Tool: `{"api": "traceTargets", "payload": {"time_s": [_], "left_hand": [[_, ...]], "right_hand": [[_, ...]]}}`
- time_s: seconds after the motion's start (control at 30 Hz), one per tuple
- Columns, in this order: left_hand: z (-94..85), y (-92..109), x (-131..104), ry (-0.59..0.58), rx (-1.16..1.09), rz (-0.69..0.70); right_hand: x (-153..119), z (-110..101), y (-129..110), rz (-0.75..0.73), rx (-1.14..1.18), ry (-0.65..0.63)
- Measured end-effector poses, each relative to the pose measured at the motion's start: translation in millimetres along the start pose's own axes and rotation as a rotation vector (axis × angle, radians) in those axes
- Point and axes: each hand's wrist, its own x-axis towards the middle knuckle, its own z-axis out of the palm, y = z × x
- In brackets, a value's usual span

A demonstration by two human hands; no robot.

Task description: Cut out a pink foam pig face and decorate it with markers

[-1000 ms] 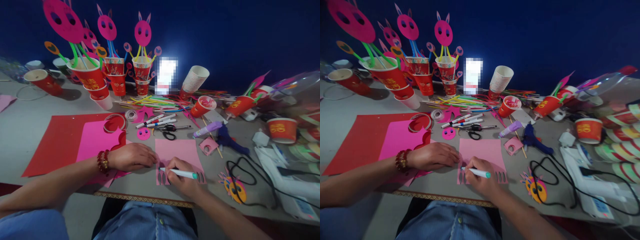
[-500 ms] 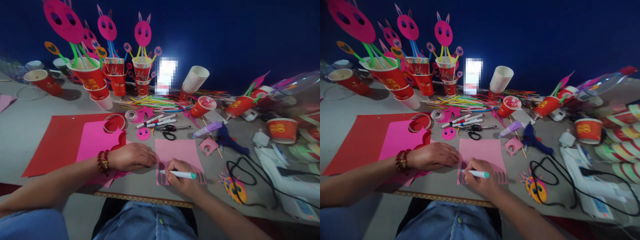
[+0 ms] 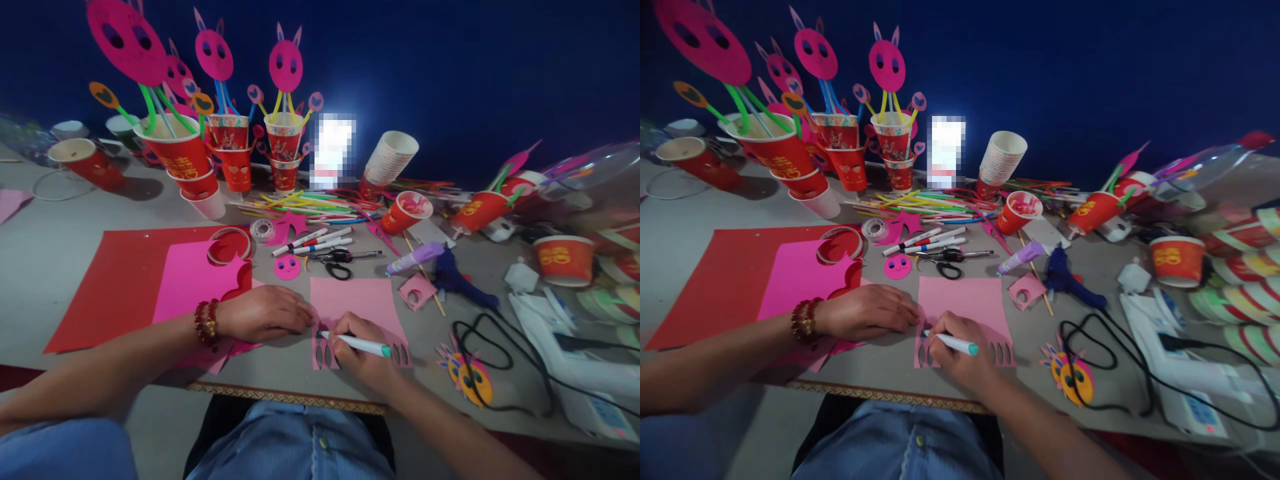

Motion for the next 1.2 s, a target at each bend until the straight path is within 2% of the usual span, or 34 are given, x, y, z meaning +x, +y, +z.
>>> {"api": "traceTargets", "payload": {"time_s": [0.47,0.77,0.9,1.0,1.2], "left_hand": [[-1.2,0.1,-0.3,-0.011,0.009,-0.002],[-0.1,-0.5,0.0,0.007,0.021,0.002],[-0.3,0.3,0.5,0.018,0.027,0.013],[-0.9,1.1,0.8,0.017,0.031,0.017],[-1.6,1.5,0.2,0.012,0.027,0.014]], "right_hand": [[0.6,-2.0,-4.1,-0.046,0.005,-0.016],[-1.0,0.7,-1.2,-0.011,0.057,-0.001],[-3.0,-0.1,-1.3,0.01,0.167,0.077],[-4.6,-3.0,-0.7,0.025,0.129,0.144],[-4.0,-6.0,3.2,0.041,0.141,0.119]]}}
